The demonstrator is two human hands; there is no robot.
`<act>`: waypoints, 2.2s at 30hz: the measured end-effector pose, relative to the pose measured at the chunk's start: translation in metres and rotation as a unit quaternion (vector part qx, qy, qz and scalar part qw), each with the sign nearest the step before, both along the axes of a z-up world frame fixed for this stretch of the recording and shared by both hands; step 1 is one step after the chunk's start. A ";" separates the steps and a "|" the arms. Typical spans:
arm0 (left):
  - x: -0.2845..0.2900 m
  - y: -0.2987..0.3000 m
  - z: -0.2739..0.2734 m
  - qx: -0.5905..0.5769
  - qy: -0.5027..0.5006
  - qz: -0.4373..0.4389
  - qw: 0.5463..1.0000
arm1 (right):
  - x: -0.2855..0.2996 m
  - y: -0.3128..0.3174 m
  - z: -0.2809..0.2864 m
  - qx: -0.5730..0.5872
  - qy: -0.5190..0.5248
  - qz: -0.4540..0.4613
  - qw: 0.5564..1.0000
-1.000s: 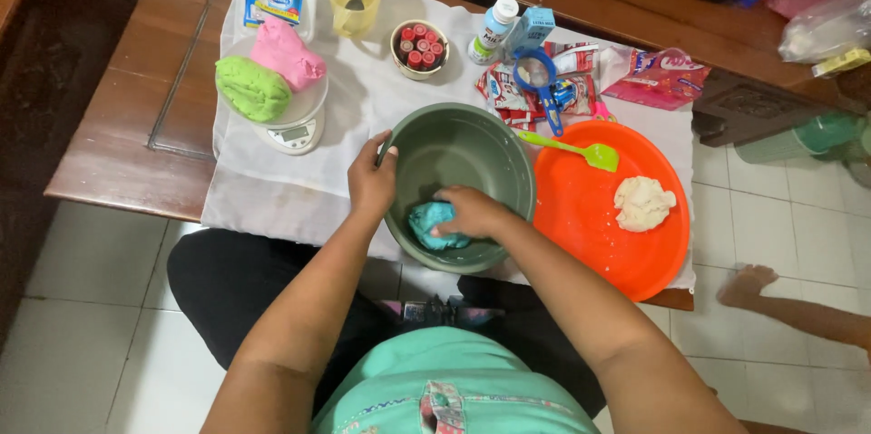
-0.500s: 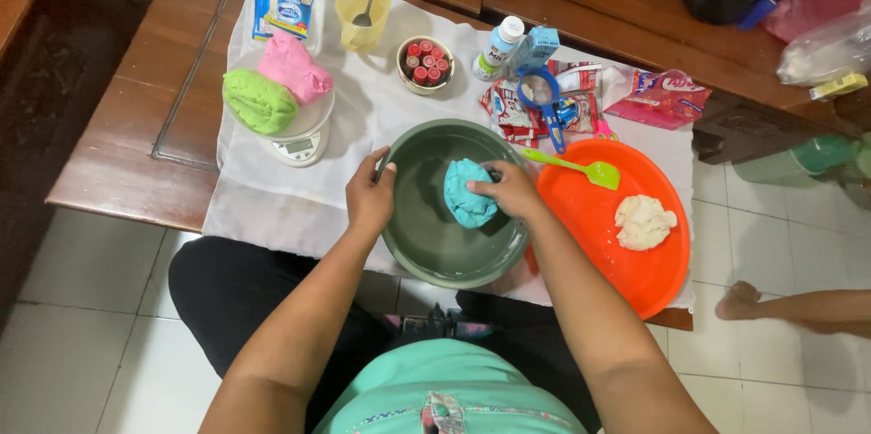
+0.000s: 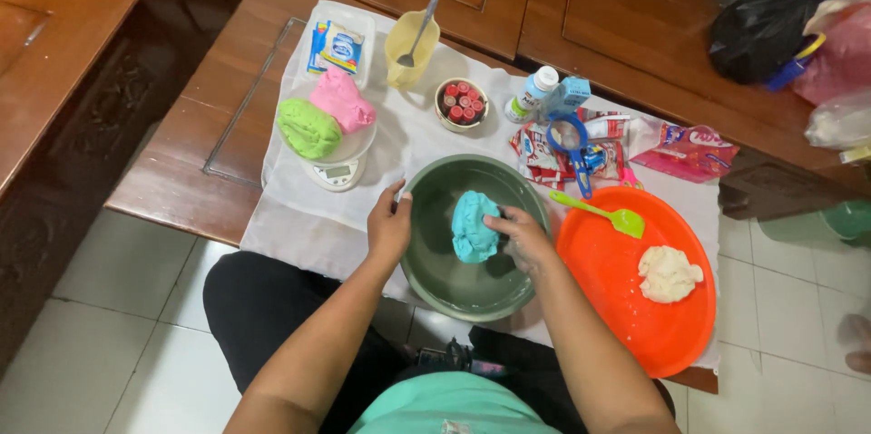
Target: Kneading and mixing colored dough in a bowl and transferring it to a plate
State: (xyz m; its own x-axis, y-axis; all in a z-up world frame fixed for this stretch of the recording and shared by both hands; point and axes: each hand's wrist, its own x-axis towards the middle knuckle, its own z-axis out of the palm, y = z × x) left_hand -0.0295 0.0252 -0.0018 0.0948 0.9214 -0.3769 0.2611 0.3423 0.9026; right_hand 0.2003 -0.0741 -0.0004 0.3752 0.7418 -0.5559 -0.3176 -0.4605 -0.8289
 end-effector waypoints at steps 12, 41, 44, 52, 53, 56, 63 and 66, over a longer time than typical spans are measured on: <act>0.010 -0.006 0.006 -0.032 -0.029 0.005 0.999 | -0.079 0.222 0.049 0.130 -0.339 0.123 0.923; 0.011 -0.017 0.011 -0.016 -0.019 0.015 1.000 | -0.150 0.282 0.119 0.075 -0.487 0.322 0.808; 0.013 -0.016 0.003 -0.016 -0.012 0.017 1.000 | -0.145 0.282 0.113 0.082 -0.478 0.318 0.814; 0.014 -0.016 -0.002 -0.006 -0.010 0.027 1.000 | -0.134 0.251 0.127 0.144 -0.462 0.276 0.830; 0.014 -0.016 -0.006 0.004 -0.003 0.033 0.999 | -0.132 0.232 0.132 0.178 -0.450 0.270 0.832; 0.014 -0.010 -0.016 0.022 0.008 0.037 0.999 | -0.112 0.162 0.117 0.219 -0.405 0.255 0.850; 0.008 0.000 -0.029 0.052 0.031 0.025 0.998 | -0.054 0.006 0.028 0.013 -0.309 0.256 0.916; 0.005 0.008 -0.037 0.086 0.025 0.024 0.996 | 0.003 -0.026 0.005 0.067 -0.245 0.081 0.964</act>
